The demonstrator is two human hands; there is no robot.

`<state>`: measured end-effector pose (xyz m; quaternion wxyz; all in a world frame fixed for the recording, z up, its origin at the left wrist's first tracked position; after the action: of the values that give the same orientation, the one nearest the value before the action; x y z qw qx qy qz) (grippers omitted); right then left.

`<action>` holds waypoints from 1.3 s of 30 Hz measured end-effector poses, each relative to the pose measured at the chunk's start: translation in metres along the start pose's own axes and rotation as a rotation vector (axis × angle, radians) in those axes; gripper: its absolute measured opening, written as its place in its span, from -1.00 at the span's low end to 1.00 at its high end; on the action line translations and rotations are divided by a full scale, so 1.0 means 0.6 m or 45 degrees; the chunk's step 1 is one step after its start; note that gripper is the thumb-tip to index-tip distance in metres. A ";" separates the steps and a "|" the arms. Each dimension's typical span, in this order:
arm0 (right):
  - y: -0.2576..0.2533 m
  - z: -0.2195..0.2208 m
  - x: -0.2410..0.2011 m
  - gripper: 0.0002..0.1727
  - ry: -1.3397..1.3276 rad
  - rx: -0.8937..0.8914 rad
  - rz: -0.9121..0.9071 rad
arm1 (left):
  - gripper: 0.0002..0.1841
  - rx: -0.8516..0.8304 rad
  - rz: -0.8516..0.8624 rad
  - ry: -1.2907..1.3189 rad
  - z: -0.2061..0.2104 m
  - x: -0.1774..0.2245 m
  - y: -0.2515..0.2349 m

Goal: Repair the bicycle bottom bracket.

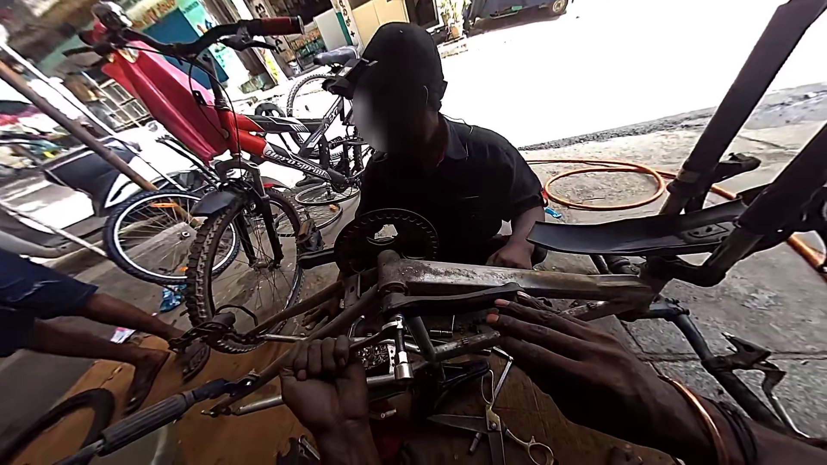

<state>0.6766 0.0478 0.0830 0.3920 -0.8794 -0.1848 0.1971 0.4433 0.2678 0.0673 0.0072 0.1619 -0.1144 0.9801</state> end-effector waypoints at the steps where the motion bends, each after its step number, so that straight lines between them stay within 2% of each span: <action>1: 0.001 -0.004 -0.001 -0.70 -0.002 0.009 0.006 | -0.40 -0.038 0.009 -0.163 0.032 0.009 -0.002; 3: 0.005 -0.009 -0.004 -0.71 -0.014 0.004 0.022 | -0.40 -0.092 0.008 -0.434 0.086 0.020 -0.002; 5: 0.002 -0.010 -0.007 -0.72 -0.019 0.017 0.019 | -0.41 -0.114 -0.002 -0.519 0.105 0.024 -0.004; 9: -0.001 -0.017 -0.007 -0.74 0.018 0.003 0.053 | -0.40 -0.121 -0.030 -0.502 0.099 0.017 -0.008; 13: -0.004 -0.021 -0.005 -0.74 0.025 0.049 0.086 | -0.37 -0.209 -0.053 -0.339 0.089 0.019 -0.014; 17: -0.010 -0.020 -0.006 -0.74 0.042 0.034 0.063 | -0.37 -0.057 0.041 -0.175 0.054 0.044 0.000; 21: -0.015 -0.023 -0.013 -0.74 0.026 0.016 0.036 | -0.39 0.154 0.139 -0.123 0.004 0.032 0.024; 25: -0.015 -0.021 -0.013 -0.73 0.027 0.010 0.016 | -0.43 0.192 0.193 -0.036 -0.018 0.017 0.030; 30: -0.016 -0.020 -0.013 -0.71 0.042 0.029 0.010 | -0.47 0.369 0.013 0.098 -0.093 -0.048 0.082; 32: -0.015 -0.022 -0.014 -0.71 0.041 0.052 0.015 | -0.52 0.433 -0.059 0.143 -0.102 -0.075 0.101; 39: -0.008 -0.019 -0.012 -0.72 0.023 0.049 0.017 | -0.57 0.182 -0.011 0.203 -0.091 -0.051 0.078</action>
<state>0.6750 0.0402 0.0948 0.4091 -0.8747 -0.1716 0.1952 0.4524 0.2352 -0.0033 0.0088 0.0838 -0.0427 0.9955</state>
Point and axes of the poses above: each hand's wrist, its own y-axis away from the middle knuckle, its own z-axis out of the palm, x = y × z, the point moved 9 cm from there along -y, towards the middle knuckle, and after that the axes turned 3 degrees about -y, right-handed, at the moved point
